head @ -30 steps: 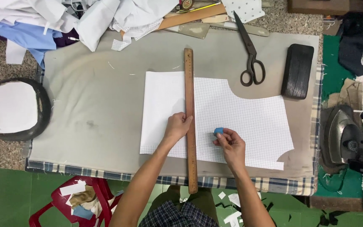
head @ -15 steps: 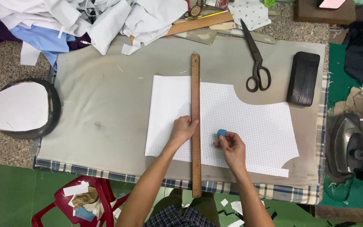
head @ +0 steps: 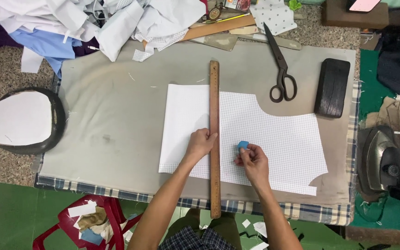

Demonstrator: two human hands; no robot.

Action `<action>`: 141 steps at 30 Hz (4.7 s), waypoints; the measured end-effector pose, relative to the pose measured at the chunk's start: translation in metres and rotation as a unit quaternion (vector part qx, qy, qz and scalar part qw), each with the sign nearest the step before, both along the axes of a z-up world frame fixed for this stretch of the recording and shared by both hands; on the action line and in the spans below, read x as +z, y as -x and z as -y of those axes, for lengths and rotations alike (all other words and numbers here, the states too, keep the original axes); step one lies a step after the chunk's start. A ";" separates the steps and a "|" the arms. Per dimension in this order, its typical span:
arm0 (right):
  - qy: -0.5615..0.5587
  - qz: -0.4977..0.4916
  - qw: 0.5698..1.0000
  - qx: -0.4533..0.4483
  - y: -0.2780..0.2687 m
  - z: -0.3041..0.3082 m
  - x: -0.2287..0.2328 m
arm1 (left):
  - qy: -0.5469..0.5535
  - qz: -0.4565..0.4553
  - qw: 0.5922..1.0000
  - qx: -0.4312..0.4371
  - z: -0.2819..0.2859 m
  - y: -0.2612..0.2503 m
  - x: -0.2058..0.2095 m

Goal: The person irons a white patterned fabric on a work table using an iron and a pressing block, then marks a line with a ruler and chalk, and cuts the fabric with scissors. The person repeats ironing and cutting steps on the same piece.

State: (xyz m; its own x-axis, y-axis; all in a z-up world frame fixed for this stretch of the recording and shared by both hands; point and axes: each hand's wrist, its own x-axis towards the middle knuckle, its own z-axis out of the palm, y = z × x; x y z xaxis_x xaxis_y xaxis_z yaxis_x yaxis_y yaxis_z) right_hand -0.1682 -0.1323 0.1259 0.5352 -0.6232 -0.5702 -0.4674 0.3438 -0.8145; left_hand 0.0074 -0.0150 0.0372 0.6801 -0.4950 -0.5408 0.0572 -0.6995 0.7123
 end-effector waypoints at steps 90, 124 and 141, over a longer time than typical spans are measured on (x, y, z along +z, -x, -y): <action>0.220 -0.031 0.942 0.251 -0.195 0.078 0.028 | 0.020 0.018 1.000 -0.005 0.004 0.012 0.030; 0.213 -0.114 0.913 0.330 -0.069 -0.007 0.028 | 0.007 0.036 0.999 -0.020 0.008 0.006 0.029; 0.177 -0.104 0.934 0.294 -0.047 -0.007 0.031 | -0.007 0.063 0.998 -0.011 0.007 0.007 0.009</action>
